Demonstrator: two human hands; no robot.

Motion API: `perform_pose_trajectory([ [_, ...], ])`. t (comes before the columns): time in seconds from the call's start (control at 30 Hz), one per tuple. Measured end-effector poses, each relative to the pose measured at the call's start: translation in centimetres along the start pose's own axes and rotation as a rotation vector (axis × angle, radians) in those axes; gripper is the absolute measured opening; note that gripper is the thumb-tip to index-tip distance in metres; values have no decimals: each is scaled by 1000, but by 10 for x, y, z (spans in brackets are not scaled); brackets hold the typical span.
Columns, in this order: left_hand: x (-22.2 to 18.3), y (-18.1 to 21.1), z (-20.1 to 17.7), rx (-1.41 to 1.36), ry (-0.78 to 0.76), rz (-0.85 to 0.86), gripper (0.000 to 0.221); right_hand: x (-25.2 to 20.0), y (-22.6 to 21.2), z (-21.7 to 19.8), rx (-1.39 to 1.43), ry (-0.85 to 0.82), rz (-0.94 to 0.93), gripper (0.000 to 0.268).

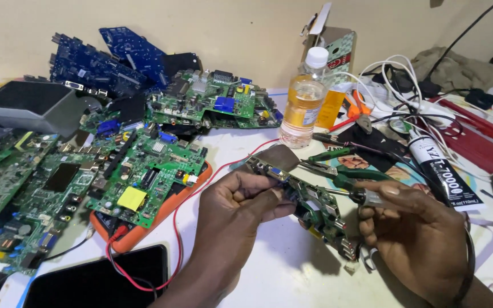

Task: The person works at a cluttered electronics repair bench, using pliers to grip a small component and a soldering iron to solder connections on green circuit boards. They hold and turn the boards to reach different edges, repositioning them on the bench while applying the soldering iron to various points.

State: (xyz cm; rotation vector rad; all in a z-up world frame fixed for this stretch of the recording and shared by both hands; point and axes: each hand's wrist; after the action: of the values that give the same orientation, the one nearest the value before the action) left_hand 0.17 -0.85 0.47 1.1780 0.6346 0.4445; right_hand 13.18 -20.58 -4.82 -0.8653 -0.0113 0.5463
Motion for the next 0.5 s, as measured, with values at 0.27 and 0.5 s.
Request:
perform_pose_trajectory([
  [0.27, -2, 6, 4, 41, 12, -16, 9, -5, -3, 12, 10, 36, -16, 41],
  [0.5, -3, 7, 5, 49, 31, -30, 10, -5, -3, 13, 17, 45, -1, 41],
])
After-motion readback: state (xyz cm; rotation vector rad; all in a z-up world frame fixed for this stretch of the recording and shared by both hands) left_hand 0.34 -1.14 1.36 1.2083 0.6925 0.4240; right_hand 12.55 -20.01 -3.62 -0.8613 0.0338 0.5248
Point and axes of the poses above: each hand's wrist, its own x-axis towards the middle knuckle, its own z-axis out of the palm, y = z × x, and after that the axes turned 12 degrees about x, right-handed
